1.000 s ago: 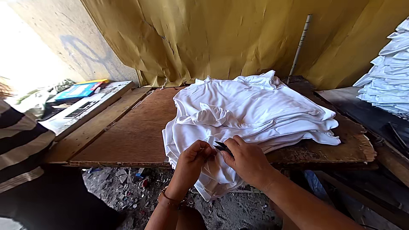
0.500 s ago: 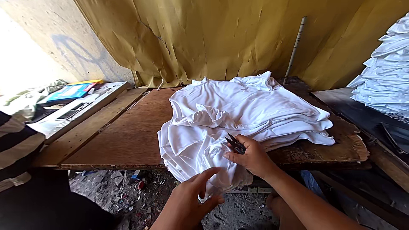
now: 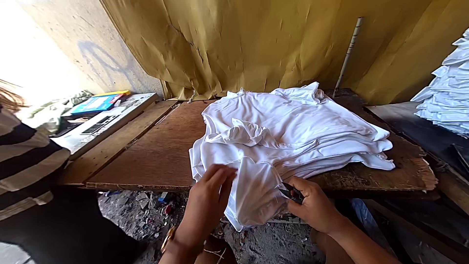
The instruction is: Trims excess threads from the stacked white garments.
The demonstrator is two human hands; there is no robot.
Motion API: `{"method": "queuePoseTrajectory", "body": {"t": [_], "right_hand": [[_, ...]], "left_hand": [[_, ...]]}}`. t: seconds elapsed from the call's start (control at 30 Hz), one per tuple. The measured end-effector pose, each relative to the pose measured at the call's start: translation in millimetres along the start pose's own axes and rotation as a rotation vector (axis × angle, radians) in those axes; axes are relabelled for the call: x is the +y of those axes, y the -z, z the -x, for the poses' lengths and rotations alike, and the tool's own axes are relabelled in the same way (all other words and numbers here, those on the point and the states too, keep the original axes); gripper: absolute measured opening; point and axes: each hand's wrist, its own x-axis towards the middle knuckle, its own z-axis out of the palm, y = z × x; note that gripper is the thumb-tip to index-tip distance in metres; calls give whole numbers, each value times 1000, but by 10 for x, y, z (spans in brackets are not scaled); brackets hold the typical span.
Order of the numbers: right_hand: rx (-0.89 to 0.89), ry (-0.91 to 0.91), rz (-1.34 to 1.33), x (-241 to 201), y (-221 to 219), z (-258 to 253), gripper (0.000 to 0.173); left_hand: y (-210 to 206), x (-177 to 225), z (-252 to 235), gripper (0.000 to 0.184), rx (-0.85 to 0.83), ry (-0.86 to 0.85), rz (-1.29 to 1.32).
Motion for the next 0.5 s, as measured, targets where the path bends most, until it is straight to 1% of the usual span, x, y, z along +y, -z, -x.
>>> {"method": "queuePoseTrajectory", "body": {"t": [0.07, 0.13, 0.17, 0.2, 0.27, 0.3, 0.33, 0.37, 0.4, 0.43, 0.47, 0.5], "right_hand": [[-20, -16, 6, -18, -22, -7, 11], [-31, -23, 11, -9, -19, -12, 11], [-32, -27, 10, -2, -12, -12, 11], [-35, -34, 3, 4, 2, -17, 11], [-42, -69, -24, 2, 26, -24, 12], [-45, -89, -36, 4, 30, -24, 13], [-44, -107, -48, 12, 24, -26, 14], [-47, -126, -60, 14, 15, -28, 14], [-47, -141, -75, 8, 8, -31, 14], [-44, -148, -96, 0, -1, -32, 12], [-29, -140, -130, -8, -12, -28, 11], [-14, -121, -183, -19, -17, -24, 9]], "left_hand": [[-204, -82, -154, 25, 11, 52, -40], [-352, -147, -216, 16, 55, 82, 22], [-363, -172, -206, 15, 90, 107, 143], [-336, -194, -183, 17, 135, 150, 357], [-164, -193, -101, 21, 217, 310, 895], [-59, -189, -57, 25, 261, 370, 1086], [30, -199, -10, 30, 303, 401, 1200], [100, -203, 39, 36, 323, 412, 1227], [146, -200, 96, 41, 298, 397, 1160], [179, -195, 173, 42, 209, 348, 1018], [203, -188, 259, 36, 74, 266, 836], [214, -152, 326, 41, -65, 176, 627]]}}
